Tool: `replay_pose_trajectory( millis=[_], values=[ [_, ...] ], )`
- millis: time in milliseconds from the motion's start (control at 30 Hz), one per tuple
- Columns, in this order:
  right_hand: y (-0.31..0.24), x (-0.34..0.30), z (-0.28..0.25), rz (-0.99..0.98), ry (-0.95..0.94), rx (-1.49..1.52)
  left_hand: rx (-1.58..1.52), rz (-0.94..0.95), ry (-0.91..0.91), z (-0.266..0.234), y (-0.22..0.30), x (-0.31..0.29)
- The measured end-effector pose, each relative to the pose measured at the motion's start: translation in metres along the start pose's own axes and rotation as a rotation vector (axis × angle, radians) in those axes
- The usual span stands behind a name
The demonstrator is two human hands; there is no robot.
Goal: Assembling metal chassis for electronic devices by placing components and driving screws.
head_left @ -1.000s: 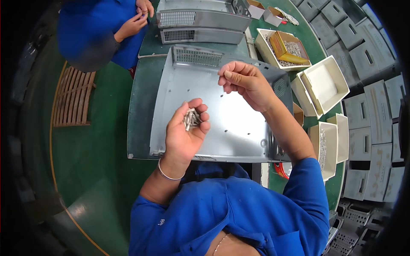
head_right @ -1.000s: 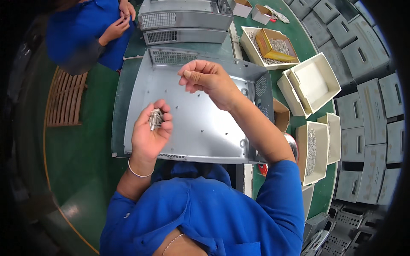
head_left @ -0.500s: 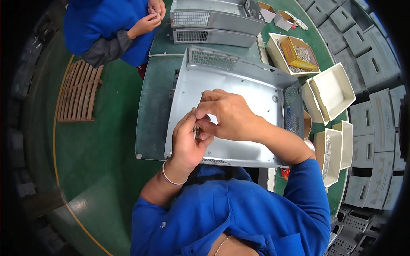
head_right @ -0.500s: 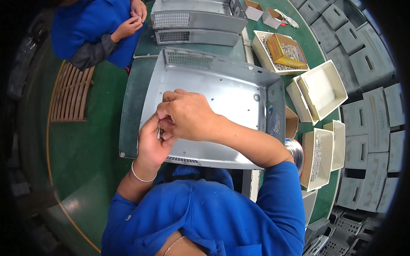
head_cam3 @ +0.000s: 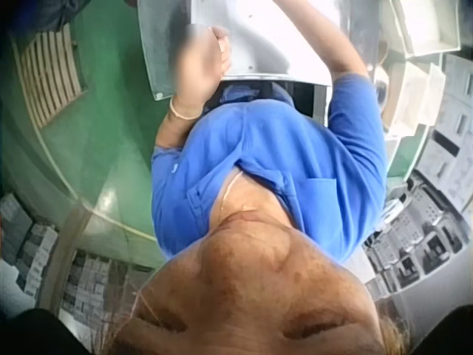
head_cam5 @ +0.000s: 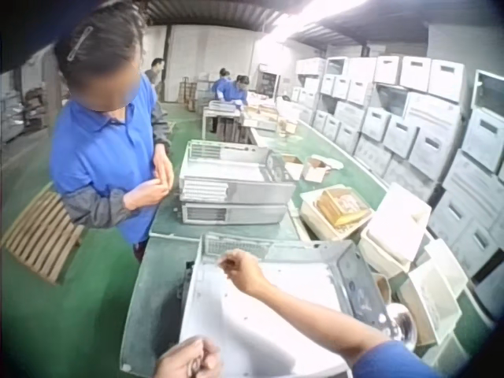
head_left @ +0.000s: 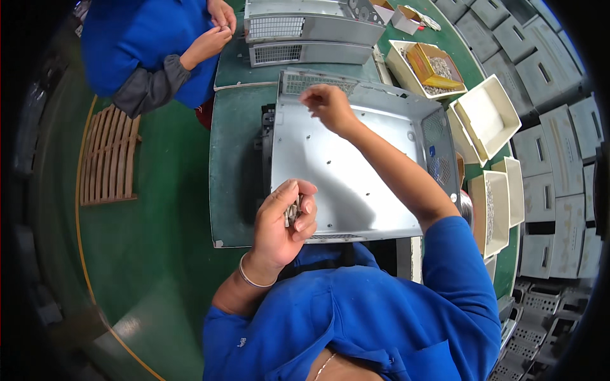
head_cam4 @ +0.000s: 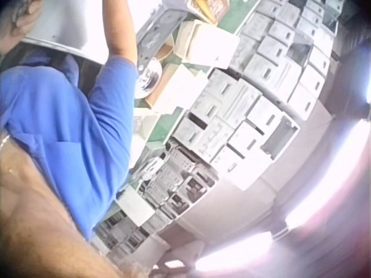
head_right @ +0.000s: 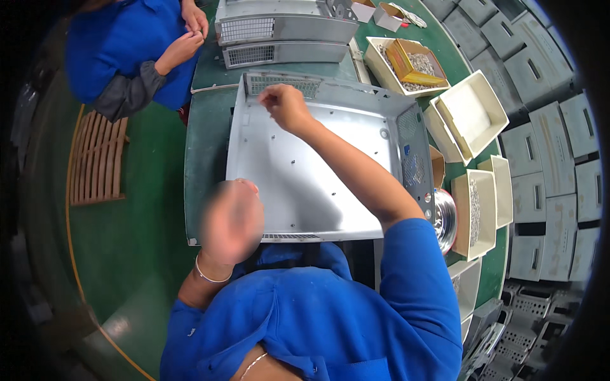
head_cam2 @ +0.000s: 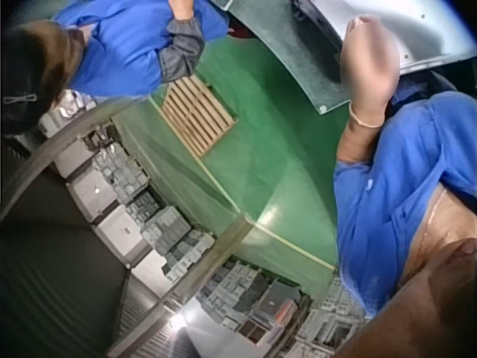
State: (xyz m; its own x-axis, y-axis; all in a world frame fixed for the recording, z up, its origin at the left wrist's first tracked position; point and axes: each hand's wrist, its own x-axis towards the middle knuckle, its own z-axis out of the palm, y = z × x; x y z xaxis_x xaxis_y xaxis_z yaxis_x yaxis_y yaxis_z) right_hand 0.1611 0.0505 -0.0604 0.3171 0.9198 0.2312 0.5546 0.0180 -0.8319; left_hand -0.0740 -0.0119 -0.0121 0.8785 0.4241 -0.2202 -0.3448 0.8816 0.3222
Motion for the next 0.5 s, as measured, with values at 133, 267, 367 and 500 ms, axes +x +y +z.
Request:
replay_pose_trajectory(
  millis=[133, 267, 367, 500],
  values=[
    [0.028, 0.018, 0.031, -0.315, 0.101, -0.418, 0.003, -0.002, 0.002, -0.005, 0.006, -0.001],
    [0.042, 0.029, 0.047, -0.220, 0.129, -0.491, -0.012, -0.039, -0.002, -0.007, 0.008, -0.002],
    [0.053, 0.032, 0.052, -0.239, 0.119, -0.505, -0.013, -0.052, -0.014, -0.007, 0.007, -0.001],
    [0.063, 0.037, 0.056, -0.270, 0.111, -0.499, -0.017, -0.053, 0.006, -0.008, 0.005, 0.004]
  ],
)
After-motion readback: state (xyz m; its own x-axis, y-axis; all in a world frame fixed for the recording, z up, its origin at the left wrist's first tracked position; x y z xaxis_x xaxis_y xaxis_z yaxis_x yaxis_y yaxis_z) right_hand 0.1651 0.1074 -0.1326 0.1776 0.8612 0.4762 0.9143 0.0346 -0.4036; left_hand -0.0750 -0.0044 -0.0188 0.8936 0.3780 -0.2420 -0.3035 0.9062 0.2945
